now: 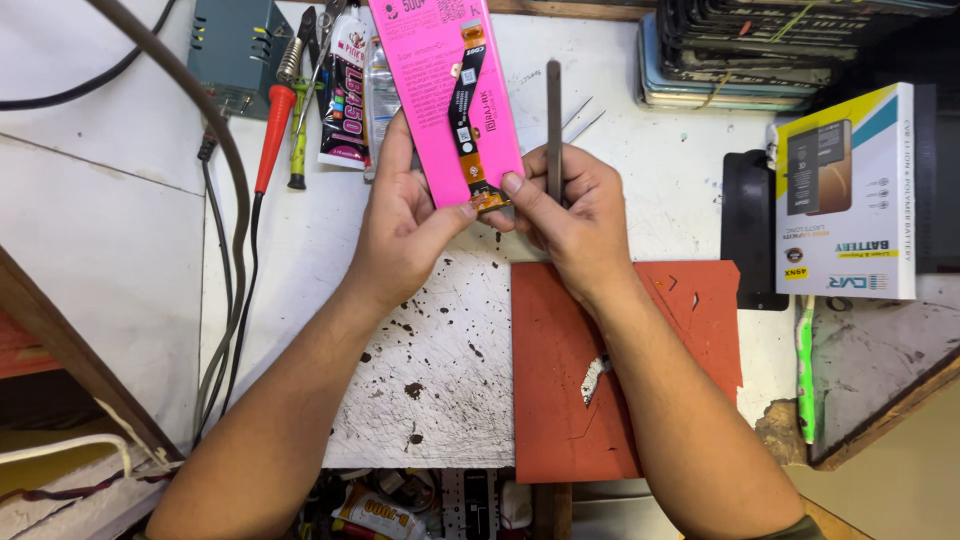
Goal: The person uses tweezers to manipulate a ribbon cable on a pink mobile phone screen assembly, turning the screen over and aligning components on a cluttered workbench.
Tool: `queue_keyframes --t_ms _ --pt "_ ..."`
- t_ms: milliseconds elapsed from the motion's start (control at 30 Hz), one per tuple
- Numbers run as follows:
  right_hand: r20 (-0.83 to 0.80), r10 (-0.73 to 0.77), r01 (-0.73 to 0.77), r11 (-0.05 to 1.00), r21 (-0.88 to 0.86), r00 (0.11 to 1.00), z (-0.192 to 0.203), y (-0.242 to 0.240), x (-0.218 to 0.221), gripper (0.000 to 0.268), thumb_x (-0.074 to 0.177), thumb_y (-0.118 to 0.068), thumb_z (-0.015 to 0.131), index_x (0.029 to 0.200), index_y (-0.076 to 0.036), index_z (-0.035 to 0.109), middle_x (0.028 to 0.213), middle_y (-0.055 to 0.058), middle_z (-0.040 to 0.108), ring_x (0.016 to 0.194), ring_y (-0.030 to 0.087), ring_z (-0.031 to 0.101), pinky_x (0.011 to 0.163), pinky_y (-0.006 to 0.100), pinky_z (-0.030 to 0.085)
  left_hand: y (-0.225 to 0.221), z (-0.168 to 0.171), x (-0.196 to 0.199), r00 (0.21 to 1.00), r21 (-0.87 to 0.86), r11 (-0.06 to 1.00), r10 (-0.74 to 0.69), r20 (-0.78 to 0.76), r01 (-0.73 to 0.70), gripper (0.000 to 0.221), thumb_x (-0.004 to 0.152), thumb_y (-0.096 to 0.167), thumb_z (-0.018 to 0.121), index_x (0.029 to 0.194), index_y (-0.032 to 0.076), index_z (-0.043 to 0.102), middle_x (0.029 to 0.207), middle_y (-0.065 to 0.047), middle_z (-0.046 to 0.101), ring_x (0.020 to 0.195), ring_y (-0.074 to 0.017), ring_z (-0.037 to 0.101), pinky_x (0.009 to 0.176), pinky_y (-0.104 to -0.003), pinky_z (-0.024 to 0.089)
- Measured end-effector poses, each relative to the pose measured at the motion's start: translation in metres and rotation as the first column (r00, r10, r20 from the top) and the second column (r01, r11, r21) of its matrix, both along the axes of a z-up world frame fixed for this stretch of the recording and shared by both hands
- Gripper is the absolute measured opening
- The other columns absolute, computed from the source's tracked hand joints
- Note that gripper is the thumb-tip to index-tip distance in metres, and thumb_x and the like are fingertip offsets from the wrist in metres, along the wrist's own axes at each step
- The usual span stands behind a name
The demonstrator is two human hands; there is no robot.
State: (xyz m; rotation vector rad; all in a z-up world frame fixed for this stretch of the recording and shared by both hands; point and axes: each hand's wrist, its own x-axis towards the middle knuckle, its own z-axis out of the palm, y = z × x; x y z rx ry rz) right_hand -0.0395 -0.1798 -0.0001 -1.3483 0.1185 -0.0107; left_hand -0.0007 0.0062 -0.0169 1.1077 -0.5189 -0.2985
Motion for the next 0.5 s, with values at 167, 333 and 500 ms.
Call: queue_keyframes --t_ms 167,333,500 --pt "0.039 0.013 -0.012 0.999 -0.033 0.999 0.0028 0.0005 -0.0023 0.013 0.101 -0.012 0.07 0.1 0.0 0.066 0.077 0.005 0.071 0.057 0.002 0.053 0.047 0.019 0.034 -0.0021 0.0 0.0023 0.999 0.049 0.999 -0.01 0.033 0.008 0.08 0.107 -0.015 0.055 0.166 0.004 0.006 0.138 -0.021 0.06 0.115 -0.0238 0.071 0.094 -0.037 0.067" --pt "0.066 0.01 -0.008 1.0 -0.026 0.998 0.0017 0.0003 -0.0036 0.012 0.103 -0.01 0.07 0.101 0.0 0.066 0.08 0.003 0.07 0.063 0.004 0.058 0.052 0.02 0.039 -0.0045 0.005 0.0006 1.0 0.039 0.999 -0.011 0.022 0.011 0.081 0.107 -0.012 0.051 0.166 0.007 -0.002 0.15 -0.019 0.053 0.13 -0.0245 0.067 0.097 -0.04 0.07" --pt "0.061 -0.023 0.025 0.999 -0.028 0.998 -0.0032 -0.0017 -0.004 0.012 0.102 -0.01 0.071 0.098 -0.001 0.064 0.072 -0.001 0.062 0.056 0.002 0.048 0.048 0.02 0.033 -0.0065 0.002 -0.0011 1.0 -0.005 1.0 -0.02 -0.002 0.02 0.079 0.111 -0.009 0.049 0.167 0.008 -0.004 0.149 -0.019 0.055 0.125 -0.0224 0.067 0.094 -0.037 0.069"
